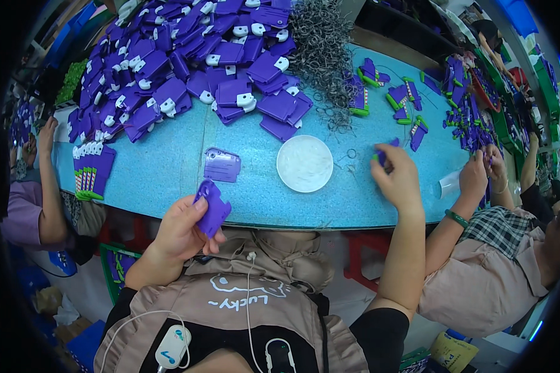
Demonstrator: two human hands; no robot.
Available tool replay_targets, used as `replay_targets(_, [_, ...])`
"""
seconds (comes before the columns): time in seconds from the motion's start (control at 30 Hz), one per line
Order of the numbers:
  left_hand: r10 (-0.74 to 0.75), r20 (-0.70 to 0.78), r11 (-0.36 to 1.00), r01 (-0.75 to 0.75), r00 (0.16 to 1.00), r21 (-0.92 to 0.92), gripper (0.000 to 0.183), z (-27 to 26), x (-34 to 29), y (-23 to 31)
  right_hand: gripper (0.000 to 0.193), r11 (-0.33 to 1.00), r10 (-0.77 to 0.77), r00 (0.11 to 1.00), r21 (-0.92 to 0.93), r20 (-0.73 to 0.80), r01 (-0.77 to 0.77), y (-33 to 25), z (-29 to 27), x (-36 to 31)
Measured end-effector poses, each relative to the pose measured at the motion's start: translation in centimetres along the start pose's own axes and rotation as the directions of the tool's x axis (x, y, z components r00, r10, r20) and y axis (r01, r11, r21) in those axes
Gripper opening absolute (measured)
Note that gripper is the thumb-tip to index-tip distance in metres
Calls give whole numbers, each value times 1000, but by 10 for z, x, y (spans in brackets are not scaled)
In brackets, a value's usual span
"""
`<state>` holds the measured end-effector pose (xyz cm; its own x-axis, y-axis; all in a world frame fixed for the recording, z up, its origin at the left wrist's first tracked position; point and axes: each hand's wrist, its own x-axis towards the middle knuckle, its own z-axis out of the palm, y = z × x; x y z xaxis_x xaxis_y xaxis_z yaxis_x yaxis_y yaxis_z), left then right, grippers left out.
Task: The person assembles purple plastic housings by joining white components and green parts together, then securing them with a hammer.
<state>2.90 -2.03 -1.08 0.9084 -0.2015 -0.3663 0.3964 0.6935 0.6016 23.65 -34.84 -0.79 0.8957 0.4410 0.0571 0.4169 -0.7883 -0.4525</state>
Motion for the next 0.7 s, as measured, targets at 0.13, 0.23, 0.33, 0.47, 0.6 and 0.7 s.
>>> replay_targets(0.13, [-74,76,996,77,994,-41,36,-4,1,-1,34,797,147,913,592,-380,118,-34,19,-39])
replay_targets(0.23, [174,65,953,-184,983,241,45,15,10,-11,35,509,-422,848,690,-320,514,-126,50,-63])
replay_targets(0.33, [306,105,928,-321,946,189,49,24,9,-12,38,640,-625,768,471,-141,608,-164,75,-69])
replay_targets(0.47, [-4,36,1000,3,999,6,31,7,-6,8,37,408,-270,962,899,-45,157,-168,88,-71])
replay_targets(0.6, [-418,495,887,460,762,41,33,8,-26,25,31,503,-456,888,807,-58,311,-192,91,-35])
replay_targets(0.7, [-393,548,899,434,738,60,36,2,-33,26,32,468,-716,698,729,-19,500,-202,84,-31])
